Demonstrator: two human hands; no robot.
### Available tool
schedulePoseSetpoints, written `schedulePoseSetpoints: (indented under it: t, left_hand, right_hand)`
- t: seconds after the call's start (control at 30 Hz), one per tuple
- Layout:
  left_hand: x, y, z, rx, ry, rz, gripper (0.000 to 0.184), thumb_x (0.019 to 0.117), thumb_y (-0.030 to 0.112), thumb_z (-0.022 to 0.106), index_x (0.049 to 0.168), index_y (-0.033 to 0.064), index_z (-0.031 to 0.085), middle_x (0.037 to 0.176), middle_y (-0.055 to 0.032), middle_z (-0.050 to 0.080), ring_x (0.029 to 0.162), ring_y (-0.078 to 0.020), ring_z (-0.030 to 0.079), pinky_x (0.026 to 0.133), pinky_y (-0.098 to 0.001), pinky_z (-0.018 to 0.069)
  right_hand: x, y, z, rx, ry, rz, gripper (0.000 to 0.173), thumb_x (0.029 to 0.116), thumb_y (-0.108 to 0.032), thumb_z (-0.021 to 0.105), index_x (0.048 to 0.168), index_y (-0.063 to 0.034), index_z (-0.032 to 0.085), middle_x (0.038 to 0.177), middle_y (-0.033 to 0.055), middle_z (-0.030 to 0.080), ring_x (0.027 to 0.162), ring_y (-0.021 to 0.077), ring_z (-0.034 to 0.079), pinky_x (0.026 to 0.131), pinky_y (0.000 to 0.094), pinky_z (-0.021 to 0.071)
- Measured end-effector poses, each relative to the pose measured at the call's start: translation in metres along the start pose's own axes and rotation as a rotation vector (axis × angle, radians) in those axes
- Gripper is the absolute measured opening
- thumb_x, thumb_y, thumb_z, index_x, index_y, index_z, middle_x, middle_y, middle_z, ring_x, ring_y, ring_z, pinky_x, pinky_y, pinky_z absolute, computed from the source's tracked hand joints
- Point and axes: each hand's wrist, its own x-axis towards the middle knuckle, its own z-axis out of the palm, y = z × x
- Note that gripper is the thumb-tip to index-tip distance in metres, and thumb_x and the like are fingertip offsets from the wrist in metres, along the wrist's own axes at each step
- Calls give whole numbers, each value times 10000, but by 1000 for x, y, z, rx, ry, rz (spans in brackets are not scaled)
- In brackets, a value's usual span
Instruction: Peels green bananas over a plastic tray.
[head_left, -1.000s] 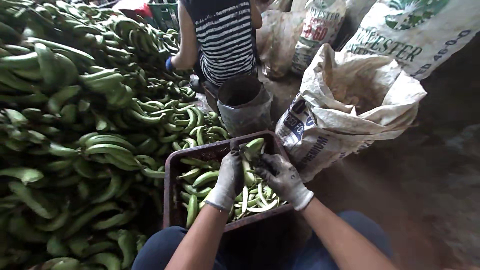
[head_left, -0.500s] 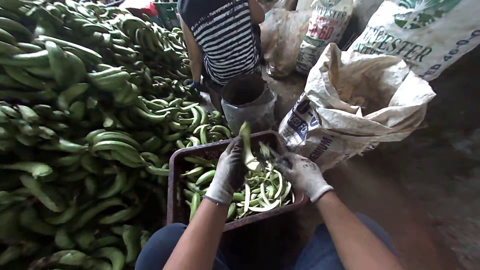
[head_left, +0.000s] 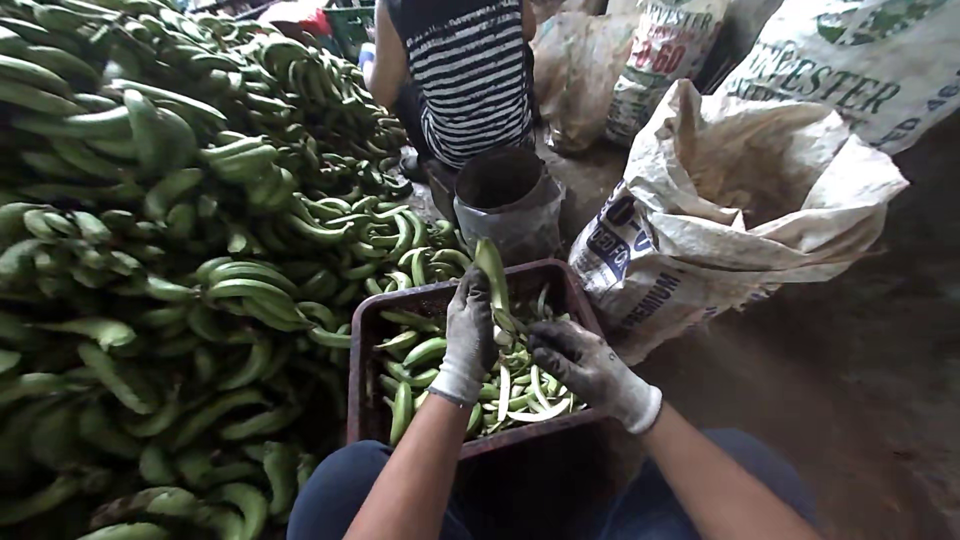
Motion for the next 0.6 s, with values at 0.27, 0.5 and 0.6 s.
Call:
schedulePoseSetpoints:
  t: [0.27,0.5,0.6]
  left_hand:
    - [-13,-1,12,-225,-269,-364,391,1077,434,471,1309,154,615,881,-113,672,670,-179,634,572,-320,553]
    - [-9,-5,6,-111,-277,-472,401,1083,422,459,1267,109,630,879,-122,669,656,-198,629,537,-328,535]
    - [-7,-2,4,25,-234,-332,412,1088,425,455,1342,146,622,970,-101,702,788,-191,680,689,-365,593]
  right_hand:
    - [30,30,-12,-350,236,131,479,994,-562,562,1393,-309,645,1296,68,651,1176,240,625,995,530,525]
    - [33,37,-41,-434,376,328,565,993,-612,538,1460,-294,564,1375,72,639,1229,293,624,1024,617,488]
    - [22,19,-25,-565,328,196,553,973,-598,578,1380,-227,626,1271,104,670,1134,299,663,954,571,544]
